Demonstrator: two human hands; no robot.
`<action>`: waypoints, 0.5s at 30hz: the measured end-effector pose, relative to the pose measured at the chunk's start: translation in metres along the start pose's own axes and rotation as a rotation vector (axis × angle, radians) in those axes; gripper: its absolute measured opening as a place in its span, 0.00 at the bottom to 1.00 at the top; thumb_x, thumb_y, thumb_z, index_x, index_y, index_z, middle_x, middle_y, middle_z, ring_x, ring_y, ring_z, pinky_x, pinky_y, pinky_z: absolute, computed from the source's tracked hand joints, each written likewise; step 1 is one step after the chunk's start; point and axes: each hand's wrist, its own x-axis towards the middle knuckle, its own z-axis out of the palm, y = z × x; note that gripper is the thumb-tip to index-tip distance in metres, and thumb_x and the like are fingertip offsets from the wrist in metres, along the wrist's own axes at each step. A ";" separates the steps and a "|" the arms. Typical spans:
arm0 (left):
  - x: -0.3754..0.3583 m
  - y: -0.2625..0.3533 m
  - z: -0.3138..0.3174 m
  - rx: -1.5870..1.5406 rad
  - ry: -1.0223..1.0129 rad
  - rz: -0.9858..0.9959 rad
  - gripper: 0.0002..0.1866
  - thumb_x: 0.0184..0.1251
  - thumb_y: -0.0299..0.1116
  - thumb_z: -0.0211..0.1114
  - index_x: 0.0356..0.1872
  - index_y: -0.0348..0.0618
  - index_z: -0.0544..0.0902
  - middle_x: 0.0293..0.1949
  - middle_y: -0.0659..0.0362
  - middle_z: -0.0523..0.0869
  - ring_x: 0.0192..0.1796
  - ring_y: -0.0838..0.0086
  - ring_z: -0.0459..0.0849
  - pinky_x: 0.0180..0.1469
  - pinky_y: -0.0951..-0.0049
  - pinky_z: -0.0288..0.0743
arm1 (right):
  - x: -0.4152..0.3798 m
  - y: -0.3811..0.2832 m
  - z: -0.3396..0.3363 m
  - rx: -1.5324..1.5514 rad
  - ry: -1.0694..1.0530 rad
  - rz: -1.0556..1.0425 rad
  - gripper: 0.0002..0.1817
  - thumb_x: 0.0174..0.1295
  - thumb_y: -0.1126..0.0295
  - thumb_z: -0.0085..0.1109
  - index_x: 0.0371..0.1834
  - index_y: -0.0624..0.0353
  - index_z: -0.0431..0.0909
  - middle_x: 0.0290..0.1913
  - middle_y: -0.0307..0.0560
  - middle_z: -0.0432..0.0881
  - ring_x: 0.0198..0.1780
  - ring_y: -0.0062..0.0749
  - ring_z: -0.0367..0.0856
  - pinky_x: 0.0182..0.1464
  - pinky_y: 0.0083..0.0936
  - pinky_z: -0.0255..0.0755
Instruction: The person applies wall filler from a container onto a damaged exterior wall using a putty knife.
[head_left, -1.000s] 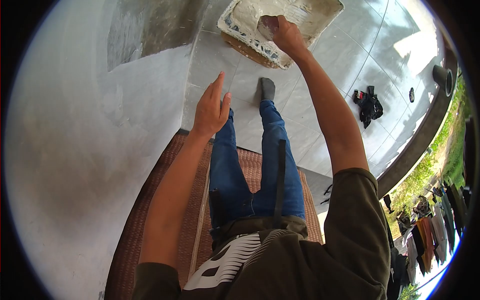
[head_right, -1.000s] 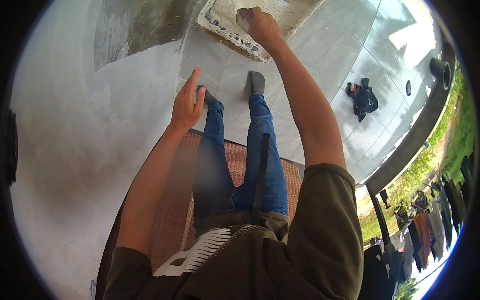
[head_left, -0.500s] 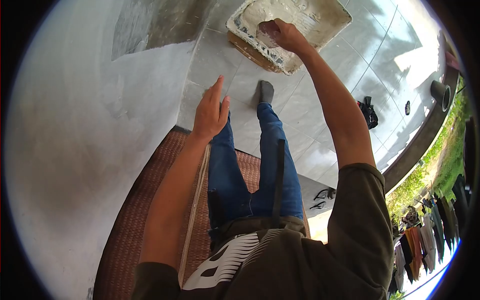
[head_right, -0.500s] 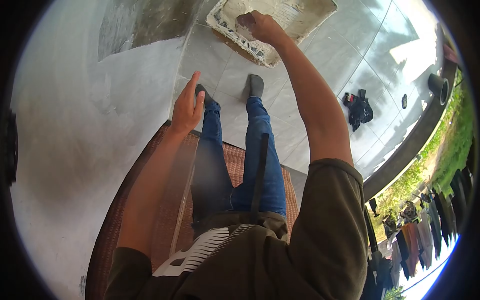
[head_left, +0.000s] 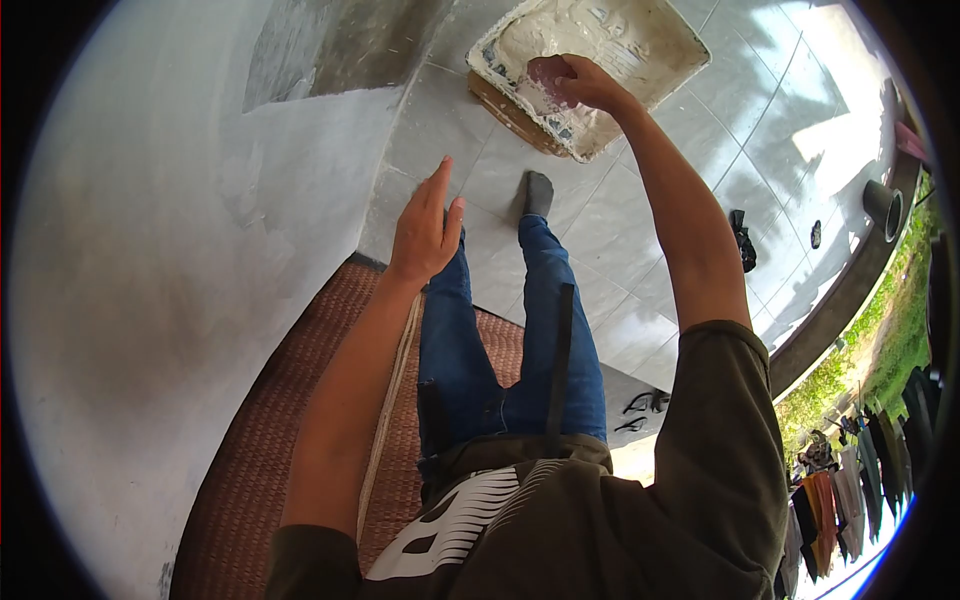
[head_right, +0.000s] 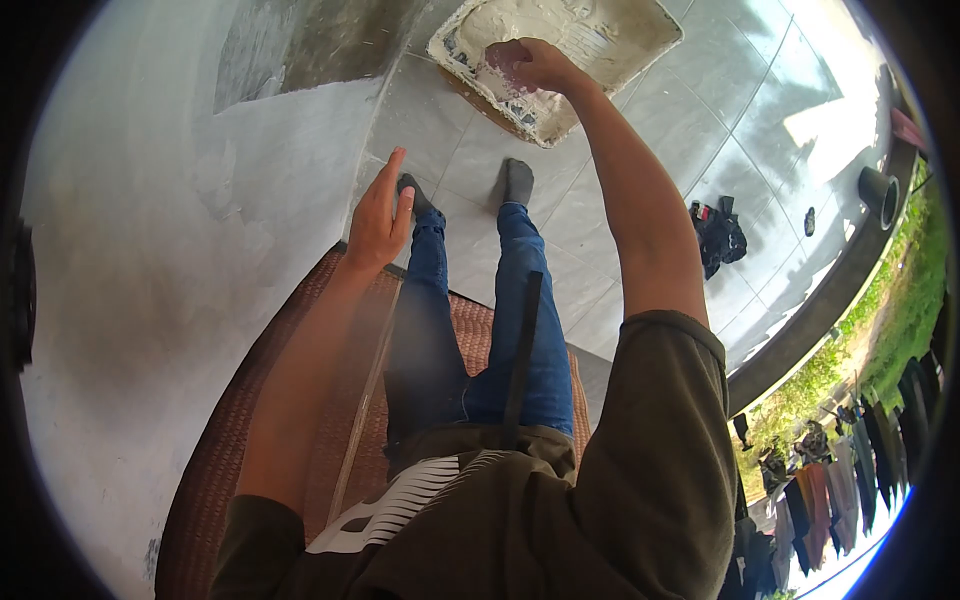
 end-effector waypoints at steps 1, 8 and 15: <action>0.000 0.001 -0.002 0.005 0.007 0.001 0.28 0.76 0.32 0.53 0.71 0.28 0.64 0.63 0.35 0.76 0.61 0.42 0.78 0.67 0.50 0.70 | 0.000 -0.001 -0.002 0.094 -0.049 -0.017 0.18 0.65 0.73 0.56 0.56 0.67 0.76 0.40 0.46 0.84 0.40 0.26 0.83 0.42 0.25 0.79; 0.000 0.021 -0.041 0.035 0.106 -0.012 0.28 0.76 0.32 0.52 0.72 0.28 0.63 0.64 0.35 0.75 0.62 0.41 0.77 0.68 0.48 0.68 | -0.040 -0.069 0.021 0.900 -0.110 -0.079 0.18 0.72 0.71 0.54 0.63 0.64 0.71 0.50 0.42 0.82 0.48 0.25 0.83 0.53 0.28 0.79; 0.014 0.065 -0.121 0.112 0.270 0.033 0.28 0.75 0.31 0.52 0.72 0.29 0.62 0.66 0.36 0.73 0.64 0.41 0.75 0.69 0.49 0.67 | -0.114 -0.179 0.050 1.258 -0.058 -0.242 0.21 0.74 0.73 0.51 0.68 0.62 0.68 0.56 0.42 0.81 0.52 0.26 0.83 0.52 0.26 0.79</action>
